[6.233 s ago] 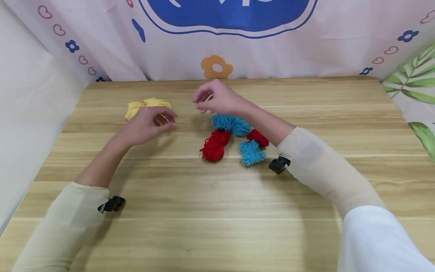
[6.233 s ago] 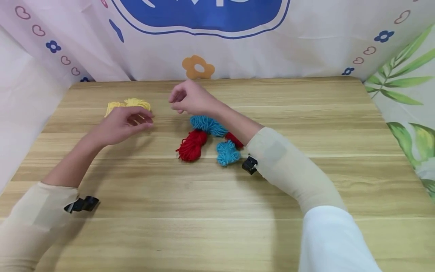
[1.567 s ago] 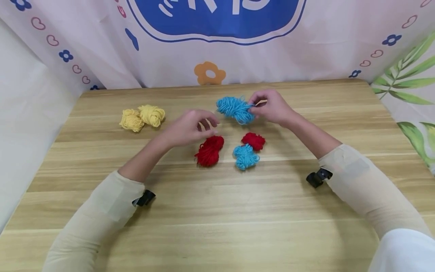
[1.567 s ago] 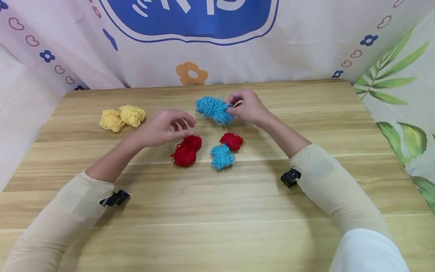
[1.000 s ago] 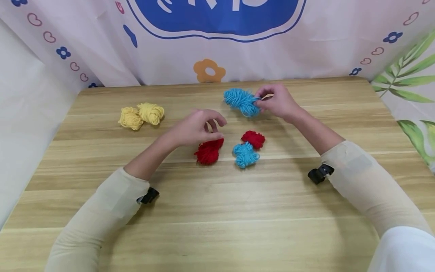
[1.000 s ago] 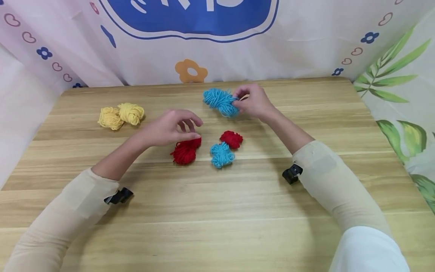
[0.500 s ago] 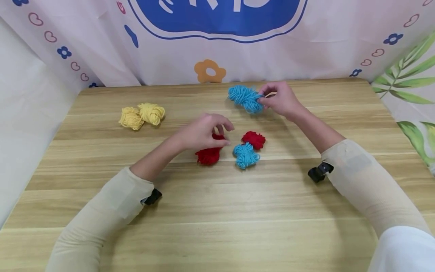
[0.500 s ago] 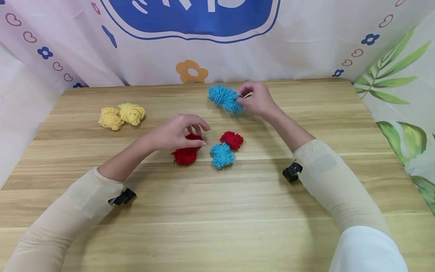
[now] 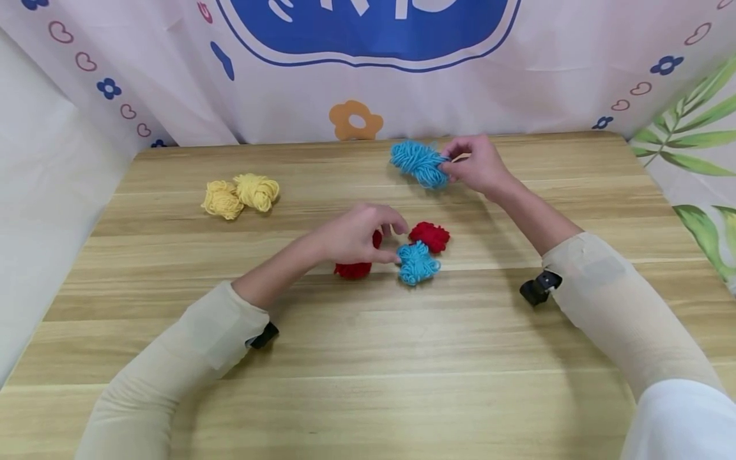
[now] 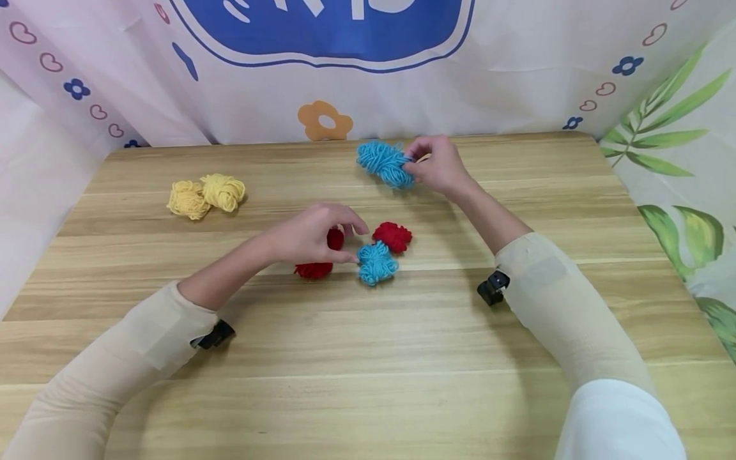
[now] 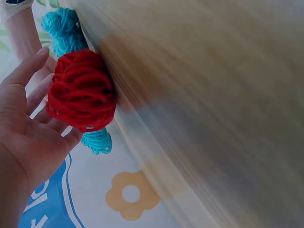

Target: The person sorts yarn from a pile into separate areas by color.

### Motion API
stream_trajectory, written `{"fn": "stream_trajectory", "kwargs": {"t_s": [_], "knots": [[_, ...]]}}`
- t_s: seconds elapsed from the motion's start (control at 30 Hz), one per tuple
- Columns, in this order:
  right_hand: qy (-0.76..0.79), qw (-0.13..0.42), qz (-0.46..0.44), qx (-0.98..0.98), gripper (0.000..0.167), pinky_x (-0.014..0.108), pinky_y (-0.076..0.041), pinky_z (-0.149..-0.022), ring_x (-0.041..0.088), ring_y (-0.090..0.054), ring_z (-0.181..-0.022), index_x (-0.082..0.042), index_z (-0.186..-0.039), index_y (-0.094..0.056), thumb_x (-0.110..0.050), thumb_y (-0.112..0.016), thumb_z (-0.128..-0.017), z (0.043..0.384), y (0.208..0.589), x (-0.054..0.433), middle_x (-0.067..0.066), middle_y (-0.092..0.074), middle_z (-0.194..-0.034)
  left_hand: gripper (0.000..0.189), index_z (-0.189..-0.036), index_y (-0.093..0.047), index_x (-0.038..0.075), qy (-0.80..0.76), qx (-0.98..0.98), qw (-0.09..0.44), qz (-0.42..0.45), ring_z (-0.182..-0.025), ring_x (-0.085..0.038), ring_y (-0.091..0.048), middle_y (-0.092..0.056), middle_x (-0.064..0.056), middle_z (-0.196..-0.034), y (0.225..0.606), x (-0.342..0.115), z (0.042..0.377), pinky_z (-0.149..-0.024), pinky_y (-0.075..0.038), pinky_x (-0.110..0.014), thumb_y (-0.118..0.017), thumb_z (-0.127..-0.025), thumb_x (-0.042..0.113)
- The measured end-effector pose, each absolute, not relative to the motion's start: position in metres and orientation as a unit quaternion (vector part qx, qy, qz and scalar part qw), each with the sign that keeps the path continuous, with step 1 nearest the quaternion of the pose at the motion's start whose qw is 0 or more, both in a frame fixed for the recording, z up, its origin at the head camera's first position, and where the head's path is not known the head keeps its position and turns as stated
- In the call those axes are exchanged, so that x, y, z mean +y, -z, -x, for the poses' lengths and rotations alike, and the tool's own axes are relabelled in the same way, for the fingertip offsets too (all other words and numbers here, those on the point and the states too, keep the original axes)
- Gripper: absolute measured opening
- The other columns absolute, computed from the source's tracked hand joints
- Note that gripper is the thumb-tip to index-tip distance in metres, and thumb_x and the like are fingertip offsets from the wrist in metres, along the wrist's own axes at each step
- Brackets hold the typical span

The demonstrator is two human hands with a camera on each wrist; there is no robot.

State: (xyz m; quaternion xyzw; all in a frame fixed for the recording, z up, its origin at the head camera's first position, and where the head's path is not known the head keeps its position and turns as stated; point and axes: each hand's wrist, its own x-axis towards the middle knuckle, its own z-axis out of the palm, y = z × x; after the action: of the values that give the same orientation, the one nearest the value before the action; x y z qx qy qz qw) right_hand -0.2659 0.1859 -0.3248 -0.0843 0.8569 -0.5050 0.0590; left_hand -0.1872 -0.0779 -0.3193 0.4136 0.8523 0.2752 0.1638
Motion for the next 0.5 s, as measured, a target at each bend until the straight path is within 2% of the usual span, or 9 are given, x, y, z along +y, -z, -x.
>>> {"fn": "stream_trajectory", "kwargs": {"t_s": [0.5], "knots": [[0.508, 0.054, 0.085, 0.855, 0.016, 0.022, -0.058, -0.066, 0.02, -0.062, -0.076, 0.009, -0.109, -0.067, -0.002, -0.069, -0.098, 0.2677, 0.3252, 0.1885, 0.012, -0.06, -0.101, 0.045, -0.124, -0.071, 0.003, -0.285, 0.835, 0.183, -0.434, -0.103, -0.02, -0.066, -0.072, -0.007, -0.119, 0.3272, -0.0674, 0.1865, -0.092, -0.056, -0.029, -0.087, -0.087, 0.022]]}}
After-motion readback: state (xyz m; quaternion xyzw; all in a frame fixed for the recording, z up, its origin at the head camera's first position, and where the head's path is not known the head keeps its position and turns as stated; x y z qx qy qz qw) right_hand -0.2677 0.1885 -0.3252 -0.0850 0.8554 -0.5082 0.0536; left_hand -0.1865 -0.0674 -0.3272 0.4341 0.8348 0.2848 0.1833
